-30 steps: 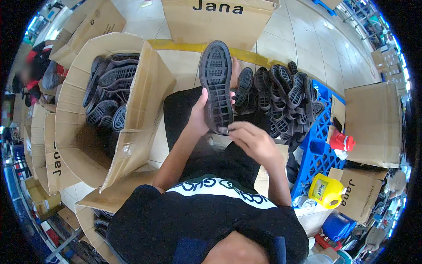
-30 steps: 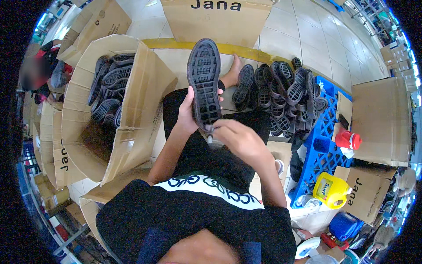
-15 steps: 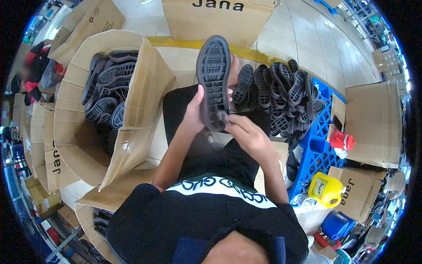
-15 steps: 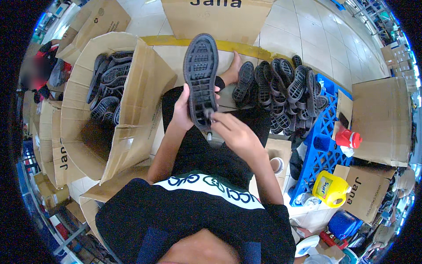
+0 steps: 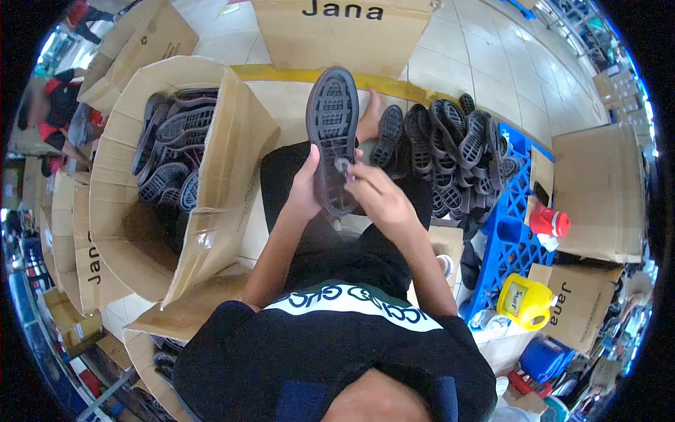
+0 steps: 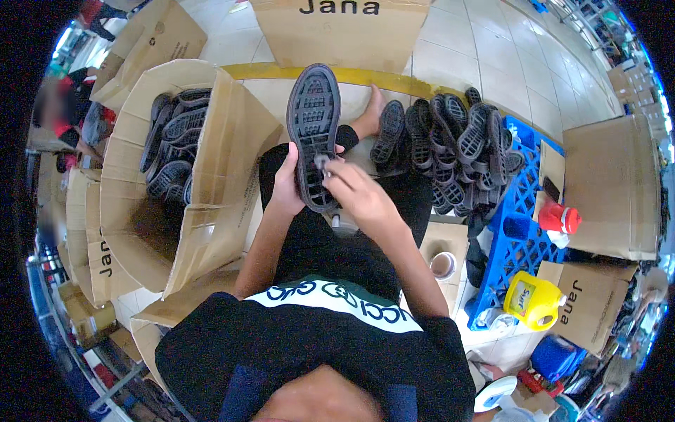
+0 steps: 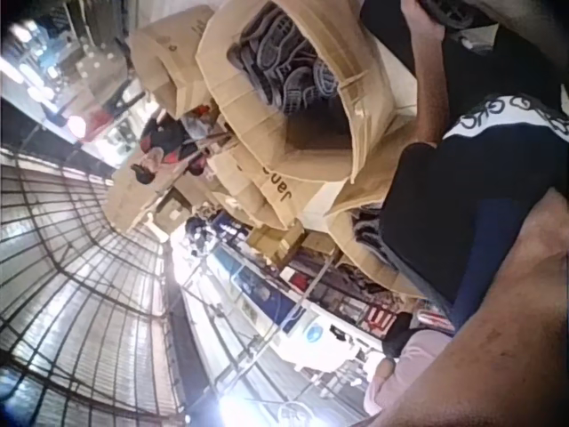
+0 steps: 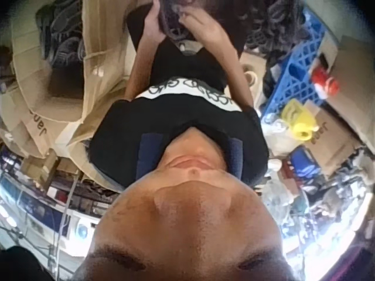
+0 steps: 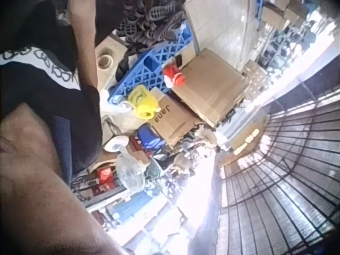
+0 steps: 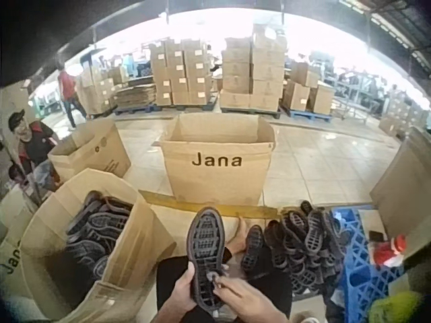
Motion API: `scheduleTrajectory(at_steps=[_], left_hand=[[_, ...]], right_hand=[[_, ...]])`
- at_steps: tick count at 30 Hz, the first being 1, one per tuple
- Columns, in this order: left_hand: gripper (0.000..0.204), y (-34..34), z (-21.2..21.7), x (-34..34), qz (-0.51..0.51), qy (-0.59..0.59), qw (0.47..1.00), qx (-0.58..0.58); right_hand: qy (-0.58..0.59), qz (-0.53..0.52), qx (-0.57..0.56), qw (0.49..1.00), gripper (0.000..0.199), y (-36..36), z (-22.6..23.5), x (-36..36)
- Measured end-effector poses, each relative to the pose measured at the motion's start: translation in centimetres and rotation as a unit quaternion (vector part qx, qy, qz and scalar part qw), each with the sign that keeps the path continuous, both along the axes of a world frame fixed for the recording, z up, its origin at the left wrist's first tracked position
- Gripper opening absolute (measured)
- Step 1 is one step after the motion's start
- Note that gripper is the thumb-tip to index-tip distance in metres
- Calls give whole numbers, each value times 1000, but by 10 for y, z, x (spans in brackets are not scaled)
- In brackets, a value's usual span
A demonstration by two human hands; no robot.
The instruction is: The person dips a small tool into a cup of liquid and applies it to shoe soles, handling the soles by hand and placing them into cardboard boxes.
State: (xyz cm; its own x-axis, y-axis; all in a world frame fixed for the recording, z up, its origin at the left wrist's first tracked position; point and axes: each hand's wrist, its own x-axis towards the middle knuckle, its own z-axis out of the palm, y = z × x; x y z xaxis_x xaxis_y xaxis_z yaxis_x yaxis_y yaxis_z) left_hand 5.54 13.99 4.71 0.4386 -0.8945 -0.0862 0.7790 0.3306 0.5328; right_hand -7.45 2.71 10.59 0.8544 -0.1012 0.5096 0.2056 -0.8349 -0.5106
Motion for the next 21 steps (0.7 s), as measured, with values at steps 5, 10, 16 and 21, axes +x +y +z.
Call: scheduleTrajectory(at_steps=[5,10,16,21], left_hand=[[66,10,1,12,34,-43,998,17],[67,9,-5,15,13,17,999,37],[66,4,-34,2,-8,45,992,115],[55,-13,-88,-1,-49,49,965,253]], right_hand=[[106,76,55,990,19,22,-3,-31],[54,-73,242,966,12,6,-21,-50],[-77,-254,634,726,7,-27,-166,-69],[-161,-284,769,549,11,-44,-218,-88]])
